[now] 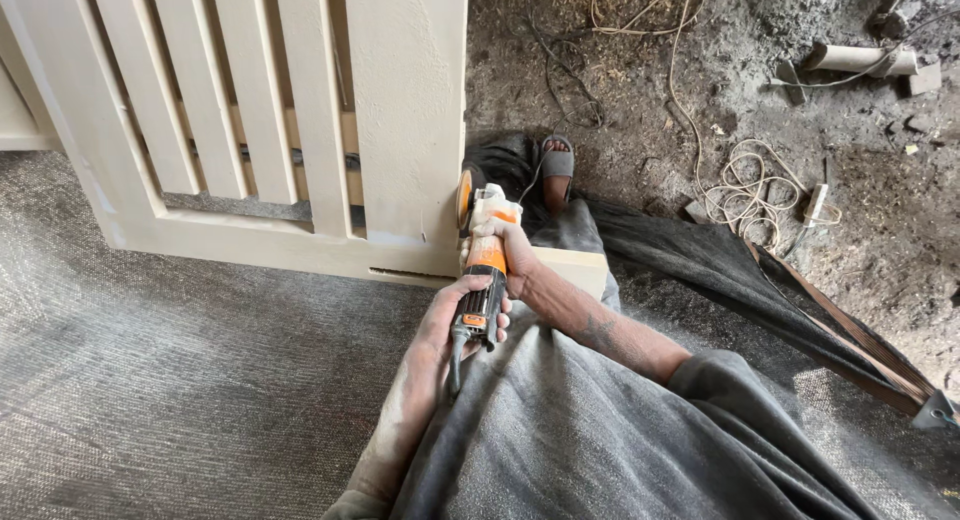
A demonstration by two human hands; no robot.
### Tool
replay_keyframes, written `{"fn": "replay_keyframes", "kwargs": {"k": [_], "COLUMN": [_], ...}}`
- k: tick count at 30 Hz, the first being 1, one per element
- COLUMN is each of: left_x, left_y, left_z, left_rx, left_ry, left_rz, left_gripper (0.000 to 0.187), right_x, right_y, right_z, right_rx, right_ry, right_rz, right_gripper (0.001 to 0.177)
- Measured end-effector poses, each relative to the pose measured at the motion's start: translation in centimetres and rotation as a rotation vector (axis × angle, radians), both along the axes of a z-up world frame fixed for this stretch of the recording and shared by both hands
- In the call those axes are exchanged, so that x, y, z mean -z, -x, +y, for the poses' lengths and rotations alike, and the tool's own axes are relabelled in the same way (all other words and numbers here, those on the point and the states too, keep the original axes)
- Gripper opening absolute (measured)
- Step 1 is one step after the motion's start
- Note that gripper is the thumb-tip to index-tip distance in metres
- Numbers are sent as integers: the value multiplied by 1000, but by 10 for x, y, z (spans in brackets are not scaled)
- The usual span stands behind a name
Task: The person uses an electric orbital sander to smooth the surface of a light-colored wooden door. They move the tool along the vertical frame and horizontal slats, generating sawdust on the floor.
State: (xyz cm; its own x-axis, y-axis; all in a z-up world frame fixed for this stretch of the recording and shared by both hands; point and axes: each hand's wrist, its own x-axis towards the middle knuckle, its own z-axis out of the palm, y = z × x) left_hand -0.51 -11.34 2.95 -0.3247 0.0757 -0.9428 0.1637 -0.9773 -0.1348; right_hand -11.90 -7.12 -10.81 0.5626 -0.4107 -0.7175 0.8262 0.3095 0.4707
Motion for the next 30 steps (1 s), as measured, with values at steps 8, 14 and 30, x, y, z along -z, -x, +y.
{"fn": "replay_keyframes", "kwargs": {"k": [8,14,30], "left_x": [-7,-5,-4], "left_y": [-12,-18,-15], "left_z": [15,22,14], "left_rx": [0,4,37], "left_ry": [-43,-51,-46], "left_rz": [31,43,-15], "left_gripper": [39,38,40], "right_x": [-17,-24,-13], "right_y": [-7,-7,-9], "right_z": [12,14,13], "right_rx": [-45,-65,-50], "right_ry": [-21,-59,-8], "right_rz": [23,-3,43], "right_gripper": [26,27,26]}}
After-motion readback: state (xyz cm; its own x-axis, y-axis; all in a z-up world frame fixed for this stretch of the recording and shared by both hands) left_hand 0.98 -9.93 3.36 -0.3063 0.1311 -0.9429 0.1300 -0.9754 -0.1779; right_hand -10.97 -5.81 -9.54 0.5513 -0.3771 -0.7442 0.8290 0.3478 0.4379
